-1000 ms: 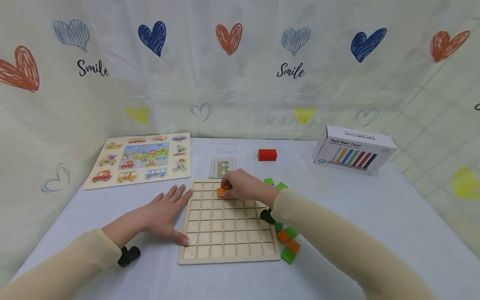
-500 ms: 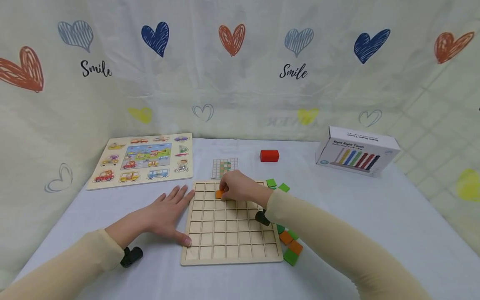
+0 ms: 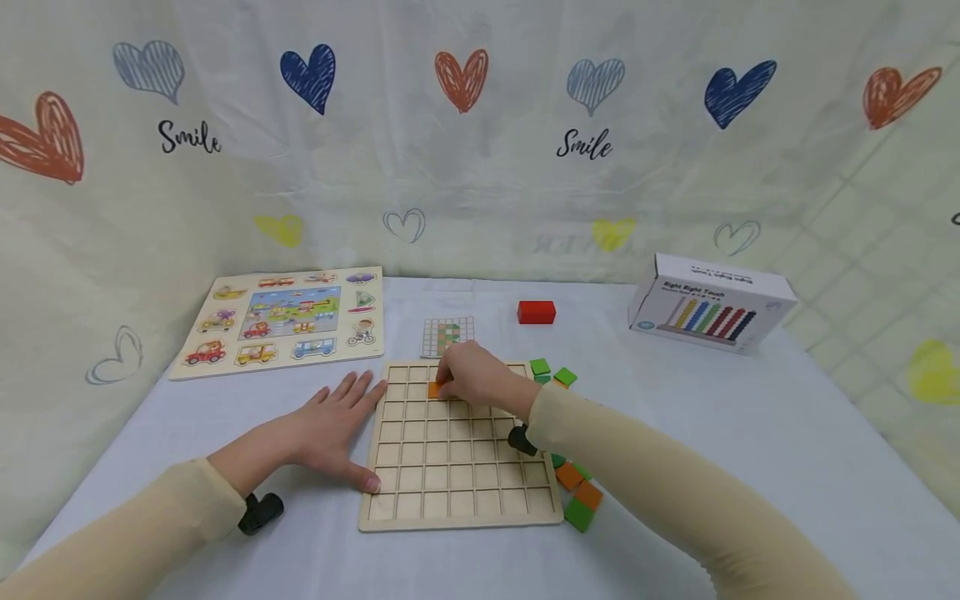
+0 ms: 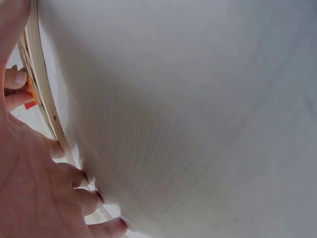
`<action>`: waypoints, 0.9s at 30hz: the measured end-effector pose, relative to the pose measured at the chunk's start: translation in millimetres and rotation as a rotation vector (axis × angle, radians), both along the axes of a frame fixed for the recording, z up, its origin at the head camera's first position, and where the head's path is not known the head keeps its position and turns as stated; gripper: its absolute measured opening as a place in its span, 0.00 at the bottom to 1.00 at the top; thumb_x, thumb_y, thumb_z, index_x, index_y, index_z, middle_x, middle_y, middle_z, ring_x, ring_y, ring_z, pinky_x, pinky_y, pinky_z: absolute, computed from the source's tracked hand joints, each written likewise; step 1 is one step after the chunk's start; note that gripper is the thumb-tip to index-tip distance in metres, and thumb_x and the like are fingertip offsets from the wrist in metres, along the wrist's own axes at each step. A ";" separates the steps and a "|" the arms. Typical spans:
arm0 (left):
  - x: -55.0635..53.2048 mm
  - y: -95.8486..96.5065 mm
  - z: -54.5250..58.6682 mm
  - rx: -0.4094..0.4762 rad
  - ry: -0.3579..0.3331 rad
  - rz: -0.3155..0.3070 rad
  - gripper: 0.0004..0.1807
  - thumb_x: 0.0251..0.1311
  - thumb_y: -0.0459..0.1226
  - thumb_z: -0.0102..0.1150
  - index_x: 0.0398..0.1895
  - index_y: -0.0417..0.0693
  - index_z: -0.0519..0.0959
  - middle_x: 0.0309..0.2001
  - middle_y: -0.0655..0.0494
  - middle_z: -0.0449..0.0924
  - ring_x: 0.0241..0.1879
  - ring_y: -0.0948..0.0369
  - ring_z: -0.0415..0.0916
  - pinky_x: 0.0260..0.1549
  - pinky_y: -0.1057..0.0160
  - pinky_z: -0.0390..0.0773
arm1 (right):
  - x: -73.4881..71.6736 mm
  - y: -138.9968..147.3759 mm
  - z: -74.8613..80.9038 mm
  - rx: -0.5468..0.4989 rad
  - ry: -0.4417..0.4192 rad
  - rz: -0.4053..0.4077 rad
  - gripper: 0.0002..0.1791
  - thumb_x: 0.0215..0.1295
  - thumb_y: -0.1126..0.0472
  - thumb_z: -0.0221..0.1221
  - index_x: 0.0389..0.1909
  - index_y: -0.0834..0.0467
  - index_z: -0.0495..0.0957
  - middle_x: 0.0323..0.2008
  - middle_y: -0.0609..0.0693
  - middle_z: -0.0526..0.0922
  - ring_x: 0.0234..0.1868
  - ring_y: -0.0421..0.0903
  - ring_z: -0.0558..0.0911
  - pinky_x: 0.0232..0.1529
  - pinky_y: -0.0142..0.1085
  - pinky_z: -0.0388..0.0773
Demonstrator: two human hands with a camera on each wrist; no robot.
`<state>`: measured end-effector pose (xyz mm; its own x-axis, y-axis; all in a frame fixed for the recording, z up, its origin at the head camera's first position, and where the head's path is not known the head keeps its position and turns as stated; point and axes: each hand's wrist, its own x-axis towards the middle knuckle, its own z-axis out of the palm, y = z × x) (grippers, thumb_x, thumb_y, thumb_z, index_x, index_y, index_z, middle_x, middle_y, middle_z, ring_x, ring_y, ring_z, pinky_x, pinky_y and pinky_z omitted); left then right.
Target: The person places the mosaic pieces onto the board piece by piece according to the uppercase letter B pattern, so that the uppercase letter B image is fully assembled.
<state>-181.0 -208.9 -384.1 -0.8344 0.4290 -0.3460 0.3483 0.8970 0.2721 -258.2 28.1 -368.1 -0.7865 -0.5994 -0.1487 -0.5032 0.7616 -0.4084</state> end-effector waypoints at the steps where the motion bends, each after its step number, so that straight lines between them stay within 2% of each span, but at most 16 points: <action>1: 0.1 0.1 0.4 -0.001 0.000 -0.001 0.77 0.39 0.75 0.69 0.83 0.41 0.44 0.83 0.34 0.36 0.81 0.34 0.34 0.72 0.25 0.44 | 0.2 -0.1 -0.3 0.001 0.007 0.002 0.08 0.64 0.62 0.70 0.41 0.60 0.90 0.37 0.50 0.90 0.36 0.42 0.83 0.42 0.34 0.83; 5: 0.2 0.8 0.7 0.001 0.002 -0.009 0.77 0.39 0.75 0.69 0.83 0.40 0.44 0.82 0.33 0.36 0.81 0.33 0.34 0.72 0.24 0.44 | 0.4 0.6 1.2 0.008 0.008 0.028 0.07 0.64 0.62 0.70 0.40 0.59 0.90 0.37 0.50 0.91 0.37 0.42 0.85 0.43 0.34 0.84; 10: 0.7 1.4 1.4 0.005 0.000 -0.011 0.77 0.39 0.75 0.69 0.83 0.40 0.44 0.82 0.33 0.37 0.81 0.32 0.34 0.72 0.24 0.44 | 0.9 6.3 6.6 0.005 -0.033 0.063 0.11 0.67 0.62 0.67 0.48 0.60 0.89 0.44 0.51 0.91 0.46 0.45 0.87 0.50 0.35 0.84; 15: 1.6 0.6 0.3 0.005 -0.005 -0.008 0.77 0.39 0.75 0.69 0.83 0.40 0.44 0.82 0.33 0.36 0.81 0.33 0.34 0.72 0.25 0.44 | 2.7 18.5 12.3 -0.043 -0.050 0.065 0.15 0.69 0.63 0.65 0.55 0.61 0.85 0.48 0.52 0.90 0.48 0.46 0.85 0.51 0.36 0.83; 20: 2.1 0.5 0.0 0.008 -0.001 -0.012 0.77 0.39 0.75 0.69 0.83 0.40 0.43 0.82 0.33 0.36 0.81 0.33 0.34 0.72 0.25 0.43 | 2.4 47.3 20.7 -0.095 -0.061 0.043 0.16 0.70 0.64 0.64 0.57 0.61 0.83 0.48 0.52 0.88 0.46 0.44 0.84 0.52 0.36 0.83; 27: 2.5 0.6 3.4 0.004 -0.007 -0.009 0.78 0.39 0.75 0.69 0.83 0.40 0.43 0.82 0.34 0.35 0.81 0.34 0.33 0.73 0.25 0.43 | -0.9 106.6 25.3 -0.131 -0.031 -0.016 0.14 0.71 0.66 0.62 0.54 0.62 0.85 0.46 0.54 0.89 0.46 0.47 0.85 0.49 0.40 0.84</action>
<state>-178.5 -208.2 -380.6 -0.8280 0.4379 -0.3504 0.3543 0.8927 0.2785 -259.1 134.7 -342.8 -0.7924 -0.6026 -0.0944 -0.4767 0.7085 -0.5204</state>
